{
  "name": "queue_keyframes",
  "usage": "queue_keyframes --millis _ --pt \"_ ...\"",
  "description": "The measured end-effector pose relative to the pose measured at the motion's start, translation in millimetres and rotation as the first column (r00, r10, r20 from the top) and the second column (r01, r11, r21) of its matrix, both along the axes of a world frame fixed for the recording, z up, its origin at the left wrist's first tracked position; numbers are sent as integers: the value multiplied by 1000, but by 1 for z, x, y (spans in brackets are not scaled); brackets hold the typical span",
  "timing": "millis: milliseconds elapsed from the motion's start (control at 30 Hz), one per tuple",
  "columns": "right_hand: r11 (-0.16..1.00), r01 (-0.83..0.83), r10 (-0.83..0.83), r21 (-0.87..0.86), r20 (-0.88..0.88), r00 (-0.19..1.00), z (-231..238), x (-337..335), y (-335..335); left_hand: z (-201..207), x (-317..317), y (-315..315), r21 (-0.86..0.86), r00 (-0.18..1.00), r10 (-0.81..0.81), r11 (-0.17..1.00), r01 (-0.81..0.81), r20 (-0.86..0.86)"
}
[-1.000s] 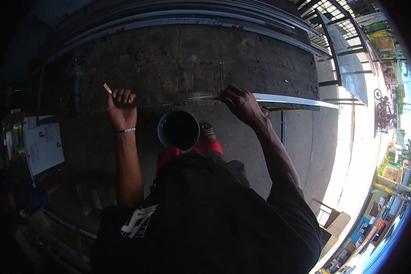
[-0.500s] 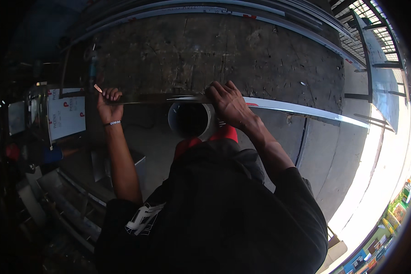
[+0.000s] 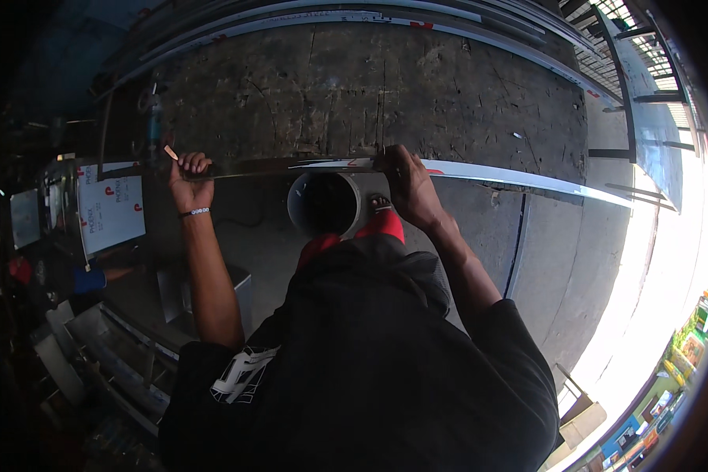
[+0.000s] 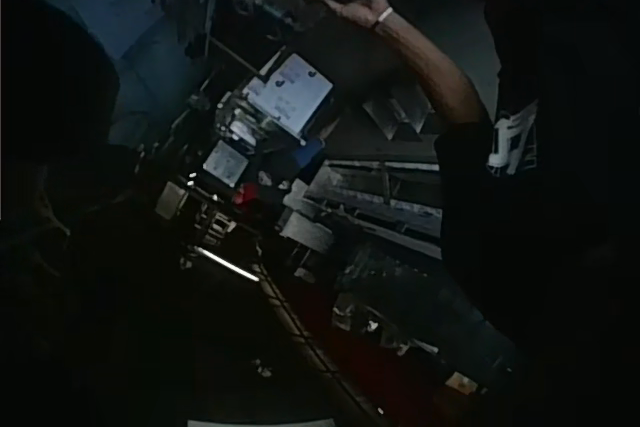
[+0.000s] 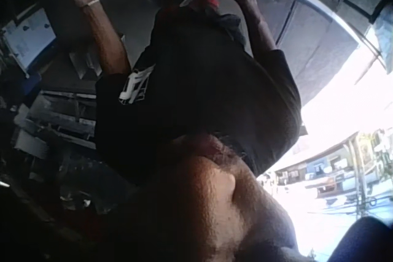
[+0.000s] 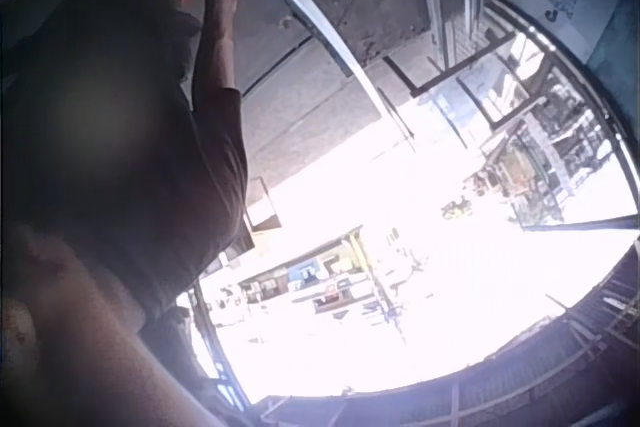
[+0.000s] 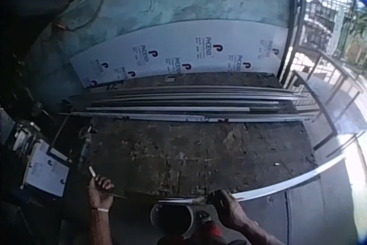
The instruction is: The person is measuring a long metal strip with a measuring tape and marking it with a marker on a workbench.
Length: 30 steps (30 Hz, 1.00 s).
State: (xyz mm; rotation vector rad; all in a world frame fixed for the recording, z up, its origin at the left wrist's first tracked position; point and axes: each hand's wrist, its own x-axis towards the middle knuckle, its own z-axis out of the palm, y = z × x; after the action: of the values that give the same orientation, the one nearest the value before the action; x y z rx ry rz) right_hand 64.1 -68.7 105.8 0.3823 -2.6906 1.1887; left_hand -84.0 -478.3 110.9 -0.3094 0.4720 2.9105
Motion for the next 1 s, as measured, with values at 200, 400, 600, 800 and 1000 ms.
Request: queue_keyframes --millis 200,400,600,800,1000 --pt "757 408 -249 -510 353 902 12 2 -7 -1 -6 5 28 999 -44 999 44 -11" --pt "888 344 -305 -304 167 937 4 2 18 3 -8 7 22 998 -58 998 58 -29" --pt "972 194 -225 132 288 931 38 5 42 -2 -5 5 30 998 -52 998 53 -36" --pt "975 -34 -31 222 283 959 31 7 56 -10 -6 3 -5 999 -45 999 45 -3" --pt "991 101 -118 87 215 969 30 15 106 -14 -3 -1 -30 1000 -26 999 26 -4"
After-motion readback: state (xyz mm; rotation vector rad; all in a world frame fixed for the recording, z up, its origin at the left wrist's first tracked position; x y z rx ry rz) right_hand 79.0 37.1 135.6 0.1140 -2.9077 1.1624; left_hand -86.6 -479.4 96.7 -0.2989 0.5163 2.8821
